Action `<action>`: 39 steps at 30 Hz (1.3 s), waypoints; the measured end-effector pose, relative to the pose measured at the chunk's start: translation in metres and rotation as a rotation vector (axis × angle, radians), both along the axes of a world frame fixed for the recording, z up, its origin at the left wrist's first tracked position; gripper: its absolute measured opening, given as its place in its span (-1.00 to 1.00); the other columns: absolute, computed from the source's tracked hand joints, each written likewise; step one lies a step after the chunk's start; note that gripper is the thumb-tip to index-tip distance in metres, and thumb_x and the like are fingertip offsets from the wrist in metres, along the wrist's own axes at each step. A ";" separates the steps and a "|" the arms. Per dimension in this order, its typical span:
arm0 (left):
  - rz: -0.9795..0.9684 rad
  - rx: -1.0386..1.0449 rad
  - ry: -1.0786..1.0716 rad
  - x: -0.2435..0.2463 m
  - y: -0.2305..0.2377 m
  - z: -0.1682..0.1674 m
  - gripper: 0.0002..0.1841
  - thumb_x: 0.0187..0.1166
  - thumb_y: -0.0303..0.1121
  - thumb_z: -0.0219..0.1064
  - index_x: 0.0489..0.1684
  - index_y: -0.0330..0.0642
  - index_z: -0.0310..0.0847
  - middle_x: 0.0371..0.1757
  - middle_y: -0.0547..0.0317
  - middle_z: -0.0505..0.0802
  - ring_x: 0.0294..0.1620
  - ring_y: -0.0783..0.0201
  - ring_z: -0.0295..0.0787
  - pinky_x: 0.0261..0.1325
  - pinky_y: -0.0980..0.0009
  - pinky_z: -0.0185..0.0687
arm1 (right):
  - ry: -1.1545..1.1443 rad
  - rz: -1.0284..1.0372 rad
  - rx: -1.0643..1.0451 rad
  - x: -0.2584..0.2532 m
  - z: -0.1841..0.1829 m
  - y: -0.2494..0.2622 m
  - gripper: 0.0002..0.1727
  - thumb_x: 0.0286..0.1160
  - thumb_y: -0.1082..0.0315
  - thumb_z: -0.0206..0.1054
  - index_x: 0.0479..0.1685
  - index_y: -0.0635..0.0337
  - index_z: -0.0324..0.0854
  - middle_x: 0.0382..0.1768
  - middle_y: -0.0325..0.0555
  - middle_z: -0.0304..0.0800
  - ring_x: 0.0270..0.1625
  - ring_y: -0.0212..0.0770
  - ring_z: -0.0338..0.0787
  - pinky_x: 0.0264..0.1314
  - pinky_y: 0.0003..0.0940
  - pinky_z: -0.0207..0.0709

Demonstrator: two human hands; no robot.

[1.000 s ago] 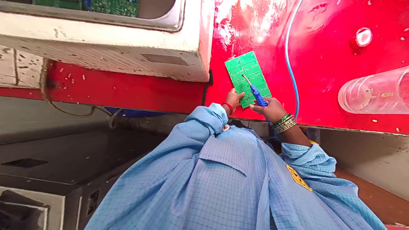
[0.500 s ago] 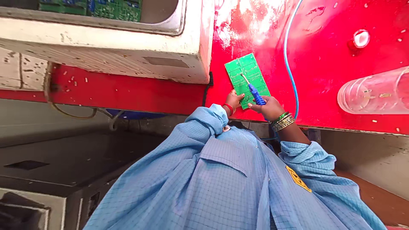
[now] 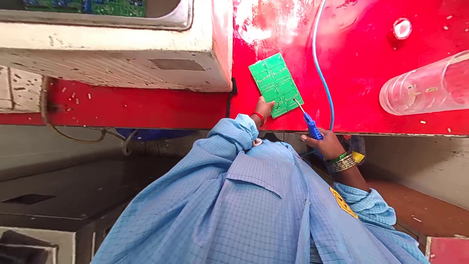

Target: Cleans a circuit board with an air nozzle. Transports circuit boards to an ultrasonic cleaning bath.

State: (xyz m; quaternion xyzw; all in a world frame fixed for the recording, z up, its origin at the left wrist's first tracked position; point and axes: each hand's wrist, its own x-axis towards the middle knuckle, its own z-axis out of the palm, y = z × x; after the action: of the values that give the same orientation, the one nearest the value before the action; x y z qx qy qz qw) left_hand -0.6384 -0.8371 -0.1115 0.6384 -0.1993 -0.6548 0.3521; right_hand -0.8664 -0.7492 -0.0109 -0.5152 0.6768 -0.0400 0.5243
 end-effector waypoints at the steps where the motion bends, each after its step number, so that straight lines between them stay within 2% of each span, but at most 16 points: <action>1: -0.014 -0.004 -0.043 -0.003 0.001 0.001 -0.34 0.70 -0.53 0.24 0.76 -0.29 -0.02 0.55 -0.33 0.54 0.44 -0.13 0.64 0.38 -0.06 0.64 | 0.004 -0.012 0.001 -0.006 -0.002 0.007 -0.44 0.43 -0.03 0.51 0.28 0.17 0.69 -0.10 -0.02 0.83 -0.14 -0.20 0.78 0.07 -0.08 0.63; 4: -0.087 -0.023 -0.221 -0.009 0.005 0.006 -0.01 0.50 -0.50 0.46 0.85 -0.30 -0.30 0.71 -0.37 0.35 0.68 -0.16 0.38 0.64 -0.07 0.40 | 0.007 -0.015 0.029 -0.013 -0.003 0.025 -0.41 0.45 -0.04 0.49 0.30 0.20 0.67 -0.08 0.01 0.82 -0.11 -0.19 0.77 0.09 -0.08 0.61; 7: -0.201 -0.083 -0.395 -0.015 0.012 0.018 0.26 0.33 -0.53 0.55 0.86 -0.36 -0.64 0.86 -0.42 -0.03 0.88 -0.16 -0.02 0.85 0.04 0.01 | -0.031 0.015 0.044 -0.014 0.002 0.038 -0.38 0.42 -0.04 0.51 0.34 0.21 0.65 -0.06 -0.01 0.80 -0.09 -0.22 0.75 0.10 -0.12 0.60; 10: -0.351 -0.085 -0.572 -0.025 0.018 0.032 0.37 0.22 -0.56 0.61 0.86 -0.31 -0.71 0.84 -0.50 -0.05 0.83 -0.30 0.04 0.79 0.00 0.11 | -0.058 0.042 0.048 -0.014 0.004 0.045 -0.37 0.41 -0.02 0.52 0.36 0.21 0.64 -0.06 0.00 0.79 -0.10 -0.22 0.73 0.08 -0.12 0.59; 13: -0.428 -0.082 -0.690 -0.034 0.022 0.031 0.44 0.10 -0.57 0.67 0.90 -0.16 -0.66 0.80 -0.49 -0.03 0.67 -0.34 0.30 0.58 0.01 0.46 | -0.049 0.050 0.048 -0.018 0.002 0.048 -0.38 0.41 -0.03 0.51 0.37 0.20 0.64 -0.07 -0.01 0.79 -0.11 -0.21 0.73 0.07 -0.11 0.59; 17: -0.501 -0.108 -0.790 -0.039 0.024 0.024 0.46 0.03 -0.59 0.69 0.93 -0.05 -0.58 0.83 -0.51 -0.28 0.58 -0.37 0.42 0.41 0.03 0.63 | -0.065 0.067 0.047 -0.018 0.005 0.050 -0.36 0.41 -0.04 0.52 0.39 0.18 0.63 -0.05 -0.02 0.80 -0.09 -0.22 0.74 0.10 -0.11 0.59; 23: -0.554 -0.147 -0.837 -0.035 0.022 0.018 0.34 0.03 -0.51 0.75 0.93 -0.18 -0.28 0.85 -0.49 -0.39 0.79 -0.43 0.06 0.64 -0.02 0.41 | -0.164 0.051 -0.032 -0.028 0.010 0.053 -0.30 0.31 -0.09 0.53 0.39 0.16 0.62 -0.17 -0.20 0.78 -0.23 -0.39 0.69 -0.04 -0.28 0.60; 25: -0.579 -0.181 -0.859 -0.034 0.023 0.020 0.26 0.14 -0.47 0.70 0.92 -0.25 -0.26 0.85 -0.52 -0.41 0.78 -0.47 0.08 0.66 -0.04 0.37 | -0.206 0.029 -0.067 -0.035 0.008 0.056 -0.29 0.29 -0.09 0.52 0.40 0.17 0.60 -0.21 -0.26 0.77 -0.28 -0.45 0.67 -0.11 -0.37 0.59; 28: -0.772 -0.217 -1.043 -0.027 0.022 0.033 0.03 0.45 -0.27 0.45 0.91 -0.28 -0.22 0.84 -0.58 -0.24 0.51 -0.46 0.52 0.46 -0.07 0.58 | -0.274 -0.049 -0.154 -0.044 0.006 0.064 -0.26 0.25 -0.06 0.52 0.42 0.20 0.58 -0.21 -0.33 0.78 -0.27 -0.54 0.68 -0.11 -0.50 0.60; 29: -0.851 -0.265 -1.147 -0.025 0.022 0.041 -0.07 0.53 -0.21 0.33 0.91 -0.27 -0.16 0.83 -0.61 -0.14 0.49 -0.45 0.55 0.44 -0.13 0.54 | -0.288 -0.073 -0.191 -0.047 0.005 0.067 -0.24 0.24 -0.06 0.51 0.43 0.23 0.56 -0.20 -0.34 0.78 -0.26 -0.55 0.69 -0.10 -0.52 0.60; 30: -0.906 -0.334 -1.255 -0.022 0.022 0.047 -0.18 0.60 -0.20 0.22 0.89 -0.24 -0.04 0.82 -0.57 -0.01 0.60 -0.47 0.40 0.49 -0.29 0.36 | -0.301 -0.093 -0.231 -0.050 0.005 0.070 -0.23 0.24 -0.06 0.50 0.43 0.25 0.55 -0.20 -0.35 0.79 -0.25 -0.56 0.70 -0.09 -0.53 0.61; 32: -0.964 -0.542 -1.395 -0.015 0.015 0.056 -0.37 0.68 -0.27 0.11 0.79 -0.23 0.24 0.85 -0.44 0.06 0.86 -0.50 -0.21 0.68 -0.54 -0.30 | -0.326 -0.125 -0.289 -0.055 0.005 0.075 -0.22 0.24 -0.07 0.50 0.43 0.27 0.55 -0.19 -0.36 0.80 -0.24 -0.57 0.72 -0.10 -0.55 0.63; 34: -1.047 -0.669 -1.463 -0.012 0.000 0.072 -0.47 0.79 -0.35 0.02 0.72 -0.36 0.32 0.82 -0.40 0.20 0.90 -0.38 -0.28 0.77 -0.45 -0.51 | -0.346 -0.147 -0.324 -0.058 0.006 0.078 -0.21 0.23 -0.08 0.51 0.42 0.29 0.54 -0.20 -0.37 0.80 -0.25 -0.57 0.72 -0.12 -0.57 0.63; 35: -1.092 -0.649 -1.463 -0.015 -0.008 0.084 -0.47 0.85 -0.29 -0.03 0.72 -0.42 0.27 0.77 -0.43 0.30 0.88 -0.36 -0.13 0.81 -0.36 -0.37 | -0.341 -0.149 -0.333 -0.059 0.009 0.078 -0.20 0.23 -0.08 0.51 0.42 0.29 0.53 -0.20 -0.38 0.80 -0.25 -0.57 0.73 -0.11 -0.58 0.64; 37: -1.101 -0.598 -1.424 -0.020 -0.025 0.115 -0.46 0.91 -0.17 -0.09 0.63 -0.45 0.35 0.48 -0.49 0.62 0.57 -0.41 0.49 0.53 -0.30 0.37 | -0.322 -0.147 -0.370 -0.059 0.017 0.077 -0.20 0.24 -0.07 0.51 0.43 0.30 0.54 -0.18 -0.37 0.82 -0.22 -0.58 0.74 -0.07 -0.58 0.65; 39: -1.001 -0.573 -1.272 -0.017 -0.040 0.150 -0.48 0.91 -0.13 -0.11 0.48 -0.39 0.50 0.24 -0.49 0.74 0.33 -0.46 0.68 0.30 -0.39 0.50 | -0.328 -0.145 -0.430 -0.057 0.025 0.076 -0.23 0.27 -0.05 0.50 0.42 0.31 0.55 -0.17 -0.36 0.82 -0.21 -0.60 0.73 -0.08 -0.60 0.64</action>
State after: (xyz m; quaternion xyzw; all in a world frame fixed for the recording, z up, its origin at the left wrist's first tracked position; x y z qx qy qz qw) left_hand -0.6555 -0.8772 0.0386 0.6076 -0.7747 -0.1749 -0.0093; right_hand -0.9237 -0.6730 0.0137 -0.5517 0.5937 -0.3031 0.5013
